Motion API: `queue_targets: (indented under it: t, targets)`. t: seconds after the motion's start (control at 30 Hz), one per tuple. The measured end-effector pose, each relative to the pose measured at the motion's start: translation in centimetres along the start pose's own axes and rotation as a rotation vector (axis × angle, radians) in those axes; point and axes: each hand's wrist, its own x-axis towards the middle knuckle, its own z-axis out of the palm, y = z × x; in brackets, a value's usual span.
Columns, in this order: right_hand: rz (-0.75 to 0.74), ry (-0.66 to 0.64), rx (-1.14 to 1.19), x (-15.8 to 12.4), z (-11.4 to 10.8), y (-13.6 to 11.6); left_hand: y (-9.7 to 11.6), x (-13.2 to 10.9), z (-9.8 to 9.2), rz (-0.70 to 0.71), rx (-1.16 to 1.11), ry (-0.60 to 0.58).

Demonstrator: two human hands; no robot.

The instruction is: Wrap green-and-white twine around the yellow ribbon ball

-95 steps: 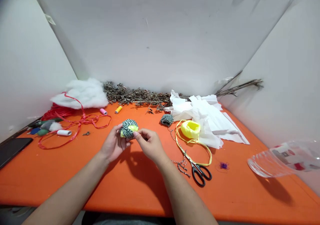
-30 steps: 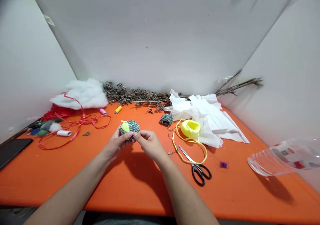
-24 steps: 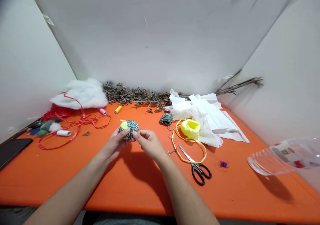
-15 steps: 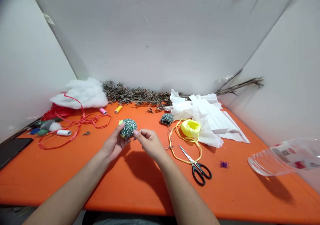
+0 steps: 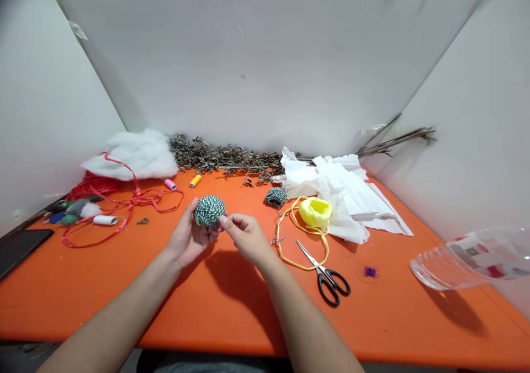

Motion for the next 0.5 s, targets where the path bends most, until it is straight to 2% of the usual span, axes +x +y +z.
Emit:
queue_targets:
  t: [0.23,0.5]
  targets:
    - [-0.02,-0.004,0.01,0.21,-0.1,0.22,0.24,-0.41,0.3,-0.053,-0.036,-0.041]
    - [-0.042,0.02,0.003,0.18,-0.33,0.1,0.28,-0.28,0.25,-0.039,-0.066,-0.03]
